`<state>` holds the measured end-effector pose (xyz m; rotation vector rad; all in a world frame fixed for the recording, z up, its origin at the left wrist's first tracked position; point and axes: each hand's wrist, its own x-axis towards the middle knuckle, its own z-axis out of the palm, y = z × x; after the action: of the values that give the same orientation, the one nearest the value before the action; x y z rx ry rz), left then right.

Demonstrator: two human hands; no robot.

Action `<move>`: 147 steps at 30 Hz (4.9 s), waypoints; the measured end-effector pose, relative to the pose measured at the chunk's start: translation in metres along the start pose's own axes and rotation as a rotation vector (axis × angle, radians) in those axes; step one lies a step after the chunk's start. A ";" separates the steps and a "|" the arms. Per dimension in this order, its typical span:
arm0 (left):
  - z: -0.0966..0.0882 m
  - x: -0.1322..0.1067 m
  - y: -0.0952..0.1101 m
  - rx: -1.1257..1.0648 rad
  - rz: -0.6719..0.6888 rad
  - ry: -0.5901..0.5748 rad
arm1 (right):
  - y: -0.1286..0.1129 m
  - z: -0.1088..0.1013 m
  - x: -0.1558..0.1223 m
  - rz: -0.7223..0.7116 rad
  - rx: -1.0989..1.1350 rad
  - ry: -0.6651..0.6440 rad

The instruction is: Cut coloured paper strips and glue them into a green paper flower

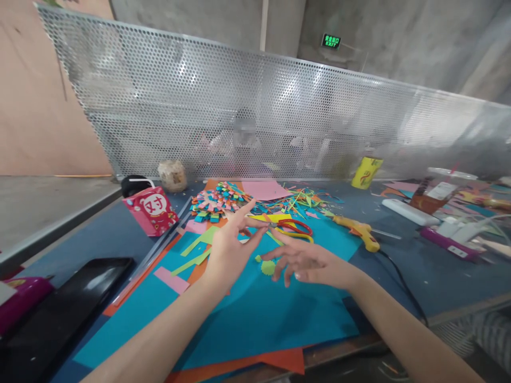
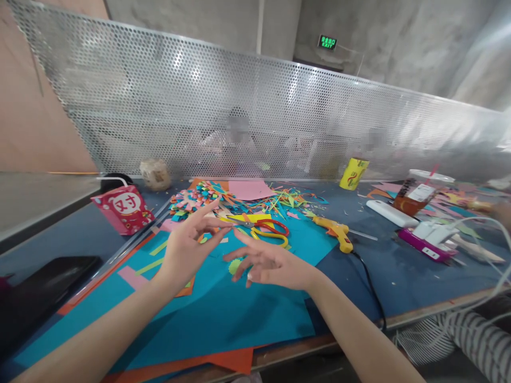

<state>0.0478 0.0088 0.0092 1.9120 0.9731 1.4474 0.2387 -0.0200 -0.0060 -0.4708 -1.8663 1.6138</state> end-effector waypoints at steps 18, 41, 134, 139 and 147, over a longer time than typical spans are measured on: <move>0.002 -0.006 0.006 0.200 0.227 0.045 | -0.003 0.001 0.001 -0.003 0.015 -0.053; 0.001 -0.005 0.003 0.112 0.173 0.044 | -0.005 0.001 -0.001 0.033 -0.042 -0.047; 0.020 -0.017 0.016 -0.372 -0.382 -0.189 | -0.004 0.010 0.009 -0.039 0.030 0.288; 0.022 -0.019 0.015 -0.353 -0.321 -0.208 | 0.000 0.008 0.009 -0.042 -0.057 0.322; 0.021 -0.017 0.017 -0.306 -0.272 -0.145 | -0.001 0.008 0.010 -0.047 -0.046 0.318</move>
<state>0.0685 -0.0150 0.0065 1.5717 0.8503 1.2044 0.2262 -0.0204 -0.0035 -0.6573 -1.6640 1.3764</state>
